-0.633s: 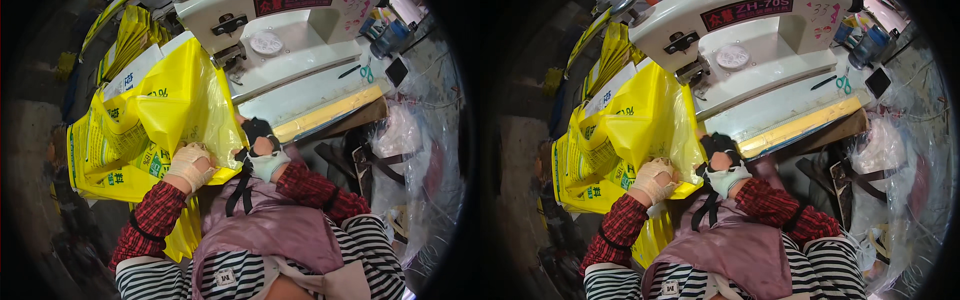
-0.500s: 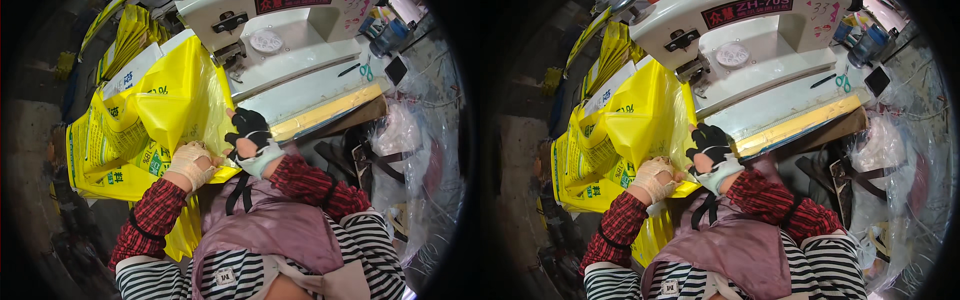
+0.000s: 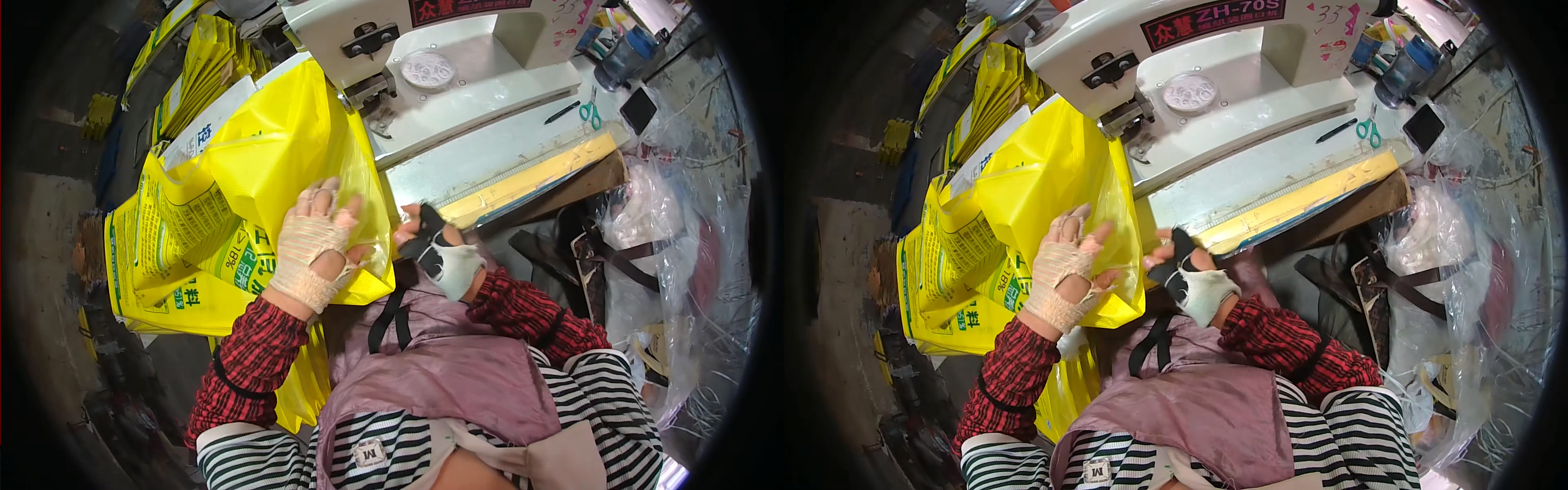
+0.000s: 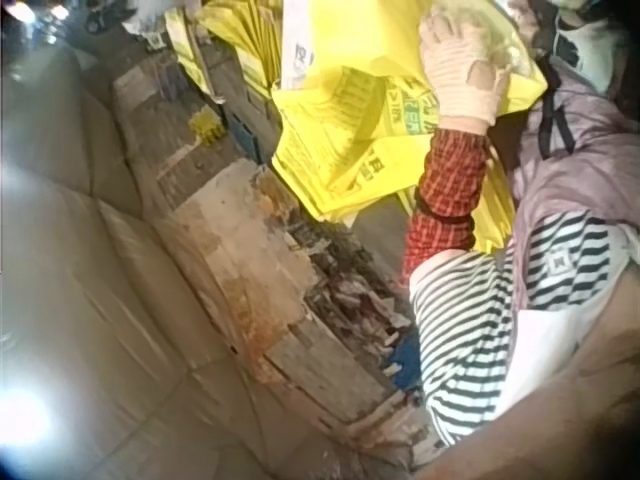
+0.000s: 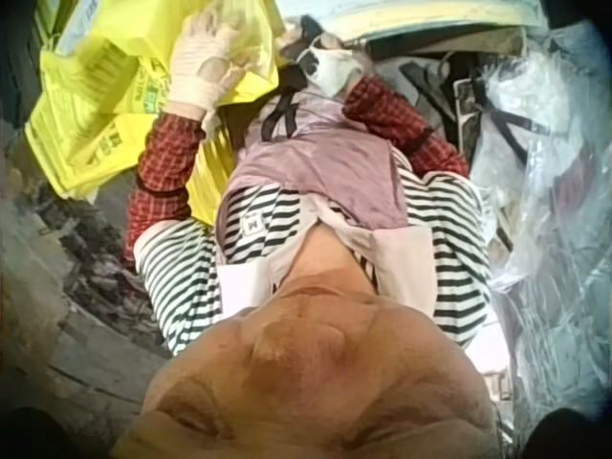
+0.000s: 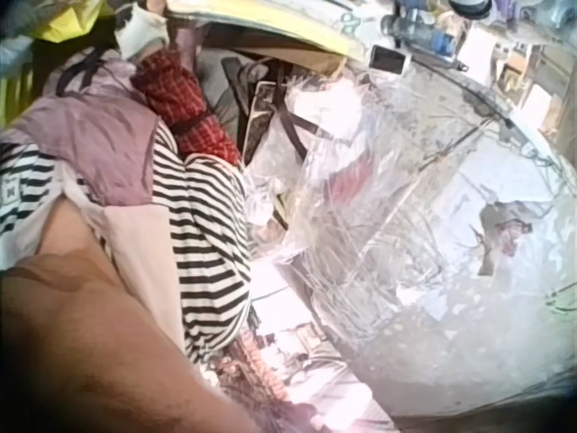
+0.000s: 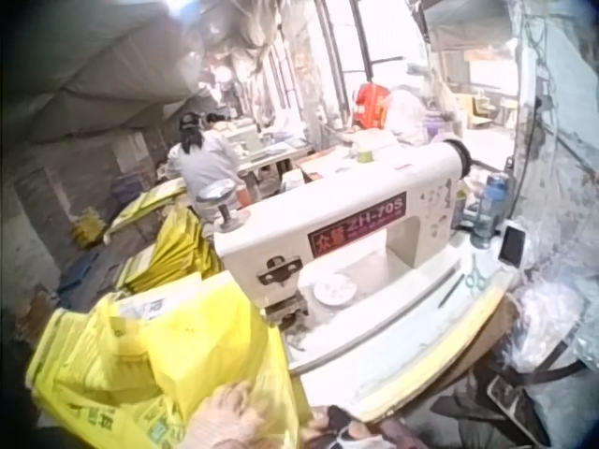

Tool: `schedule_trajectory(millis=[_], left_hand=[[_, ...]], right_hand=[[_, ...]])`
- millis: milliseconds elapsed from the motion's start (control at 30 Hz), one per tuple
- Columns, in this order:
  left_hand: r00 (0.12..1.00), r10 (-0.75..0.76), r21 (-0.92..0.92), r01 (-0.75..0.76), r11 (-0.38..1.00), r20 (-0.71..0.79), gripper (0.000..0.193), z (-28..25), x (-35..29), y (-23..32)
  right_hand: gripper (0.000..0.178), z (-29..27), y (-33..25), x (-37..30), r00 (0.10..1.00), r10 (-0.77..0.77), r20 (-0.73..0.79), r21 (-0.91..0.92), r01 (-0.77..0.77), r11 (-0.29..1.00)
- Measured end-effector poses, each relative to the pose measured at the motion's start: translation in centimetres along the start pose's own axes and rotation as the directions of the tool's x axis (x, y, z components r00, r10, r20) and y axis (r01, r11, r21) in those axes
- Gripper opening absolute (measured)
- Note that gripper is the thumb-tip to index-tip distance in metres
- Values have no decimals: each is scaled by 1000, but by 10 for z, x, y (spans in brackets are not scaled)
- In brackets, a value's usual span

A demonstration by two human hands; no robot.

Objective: The recorder is using a sewing machine to sew large plastic bags.

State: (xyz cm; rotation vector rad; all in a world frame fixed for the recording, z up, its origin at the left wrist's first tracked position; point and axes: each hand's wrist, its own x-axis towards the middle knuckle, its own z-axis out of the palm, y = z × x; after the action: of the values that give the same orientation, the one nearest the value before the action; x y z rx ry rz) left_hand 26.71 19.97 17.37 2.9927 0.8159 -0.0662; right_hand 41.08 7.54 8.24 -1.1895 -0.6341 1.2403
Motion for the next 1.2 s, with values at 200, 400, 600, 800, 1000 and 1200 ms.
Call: schedule_trajectory(millis=[200,400,600,800,1000,1200], left_hand=[[989,129,-79,-134,988,-67,27,12,1,-1],[951,-235,-364,150,919,-202,27,24,2,8],[749,-495,-819,561,120,441,19,39,5,18],[781,-291,-832,540,-129,552,13,38,4,17],[804,-220,-811,579,79,553,11,48,2,18],[909,-18,-784,368,500,416,34,35,-4,21]], right_hand=[[41,6,42,-10,988,53,142,-189,-26,982],[35,4,28,-8,966,161,201,-80,-147,986],[43,5,29,-14,980,99,171,-37,-94,995],[45,-11,25,-2,955,220,198,476,-290,830],[40,-11,15,25,972,218,90,252,-234,939],[35,-19,20,32,960,150,235,190,-197,962]])
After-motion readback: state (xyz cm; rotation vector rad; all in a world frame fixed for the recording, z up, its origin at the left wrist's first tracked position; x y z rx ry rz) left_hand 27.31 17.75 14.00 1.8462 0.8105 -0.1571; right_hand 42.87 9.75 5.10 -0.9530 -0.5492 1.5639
